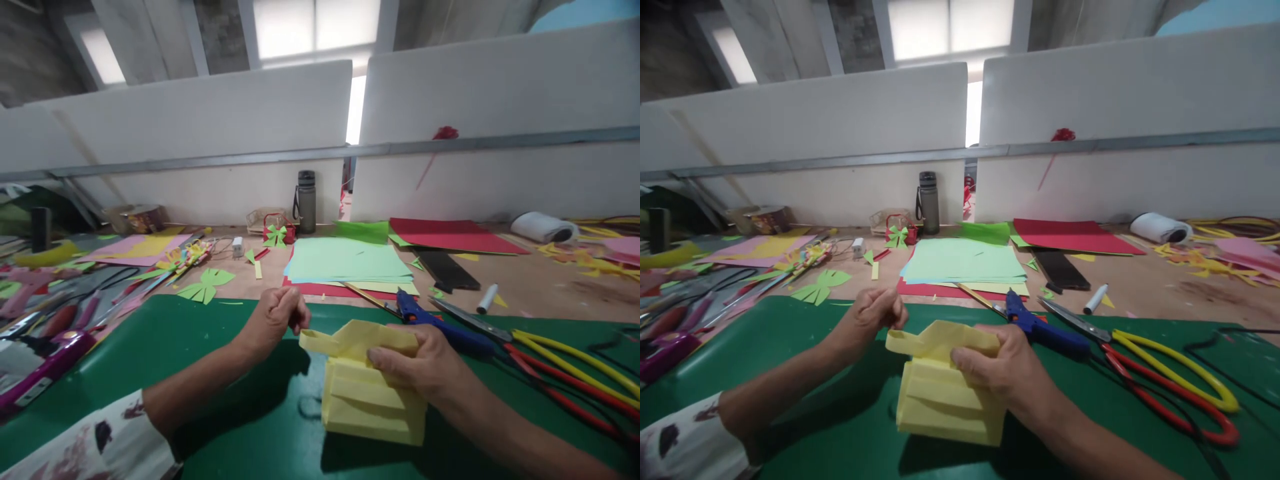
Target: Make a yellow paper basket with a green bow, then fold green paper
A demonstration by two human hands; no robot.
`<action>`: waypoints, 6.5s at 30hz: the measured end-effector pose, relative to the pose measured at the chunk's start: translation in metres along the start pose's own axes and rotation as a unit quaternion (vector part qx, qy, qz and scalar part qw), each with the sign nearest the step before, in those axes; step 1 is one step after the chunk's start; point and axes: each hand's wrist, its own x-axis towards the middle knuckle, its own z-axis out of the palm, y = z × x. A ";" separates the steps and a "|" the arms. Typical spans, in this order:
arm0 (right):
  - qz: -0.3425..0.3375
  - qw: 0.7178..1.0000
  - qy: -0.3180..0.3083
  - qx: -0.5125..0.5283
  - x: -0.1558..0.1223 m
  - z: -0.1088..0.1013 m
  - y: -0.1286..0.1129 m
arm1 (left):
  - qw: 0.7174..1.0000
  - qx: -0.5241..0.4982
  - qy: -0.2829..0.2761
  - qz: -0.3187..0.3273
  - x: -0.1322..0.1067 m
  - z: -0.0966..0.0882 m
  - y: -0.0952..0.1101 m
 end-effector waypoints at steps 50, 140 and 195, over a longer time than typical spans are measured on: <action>-0.337 0.883 0.221 -0.240 0.010 0.007 -0.011 | 0.975 -0.026 0.097 0.197 -0.012 0.011 0.012; -0.133 0.898 0.046 -0.416 0.030 0.049 0.022 | 0.846 0.418 -0.212 0.253 -0.044 0.000 -0.037; -0.092 0.887 0.024 -0.451 0.039 0.047 0.007 | 0.806 0.477 -0.186 0.298 -0.048 0.005 -0.038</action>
